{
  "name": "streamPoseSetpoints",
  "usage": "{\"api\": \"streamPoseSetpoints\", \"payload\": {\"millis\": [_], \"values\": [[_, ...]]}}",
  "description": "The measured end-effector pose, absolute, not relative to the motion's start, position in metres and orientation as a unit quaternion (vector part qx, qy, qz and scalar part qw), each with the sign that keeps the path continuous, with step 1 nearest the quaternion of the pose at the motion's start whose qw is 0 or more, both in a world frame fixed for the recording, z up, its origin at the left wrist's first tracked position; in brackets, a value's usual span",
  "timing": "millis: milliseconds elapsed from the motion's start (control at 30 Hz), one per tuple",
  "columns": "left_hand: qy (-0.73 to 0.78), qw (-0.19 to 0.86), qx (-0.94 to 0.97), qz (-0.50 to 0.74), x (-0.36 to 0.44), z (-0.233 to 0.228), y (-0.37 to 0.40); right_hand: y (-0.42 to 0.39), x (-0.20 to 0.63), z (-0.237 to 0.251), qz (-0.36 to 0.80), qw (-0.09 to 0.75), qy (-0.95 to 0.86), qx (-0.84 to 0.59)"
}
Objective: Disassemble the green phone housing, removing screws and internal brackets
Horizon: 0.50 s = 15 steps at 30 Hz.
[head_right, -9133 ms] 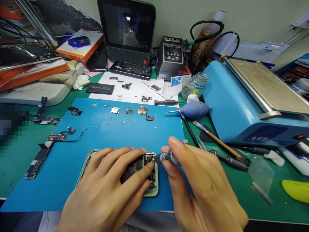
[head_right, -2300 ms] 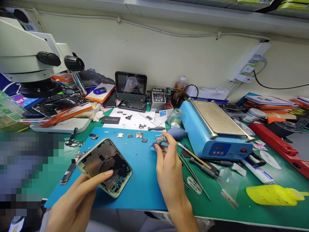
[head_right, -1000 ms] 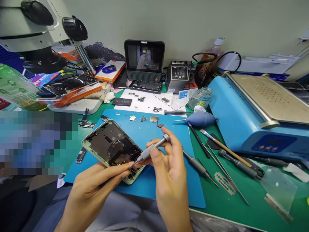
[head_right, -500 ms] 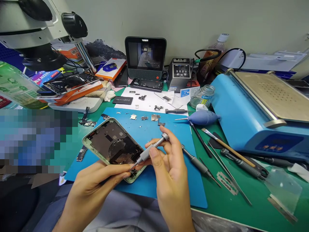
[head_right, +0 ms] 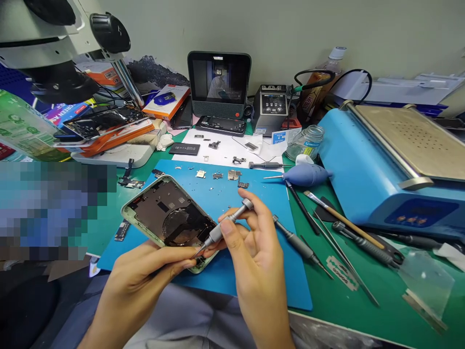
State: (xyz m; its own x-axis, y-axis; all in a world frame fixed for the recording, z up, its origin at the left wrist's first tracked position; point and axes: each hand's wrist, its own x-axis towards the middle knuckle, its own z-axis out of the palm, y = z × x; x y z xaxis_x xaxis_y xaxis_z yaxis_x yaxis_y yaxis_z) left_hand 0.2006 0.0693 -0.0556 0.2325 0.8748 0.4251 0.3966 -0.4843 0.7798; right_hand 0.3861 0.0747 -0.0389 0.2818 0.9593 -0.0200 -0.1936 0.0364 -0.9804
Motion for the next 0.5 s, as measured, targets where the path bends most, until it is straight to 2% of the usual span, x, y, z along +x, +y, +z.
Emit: {"api": "streamPoseSetpoints", "payload": {"millis": [500], "values": [[0.415,0.239,0.758,0.443,0.2017,-0.0495,0.0719,0.0728,0.3896,-0.0381,0.486,0.605,-0.363,-0.516]]}}
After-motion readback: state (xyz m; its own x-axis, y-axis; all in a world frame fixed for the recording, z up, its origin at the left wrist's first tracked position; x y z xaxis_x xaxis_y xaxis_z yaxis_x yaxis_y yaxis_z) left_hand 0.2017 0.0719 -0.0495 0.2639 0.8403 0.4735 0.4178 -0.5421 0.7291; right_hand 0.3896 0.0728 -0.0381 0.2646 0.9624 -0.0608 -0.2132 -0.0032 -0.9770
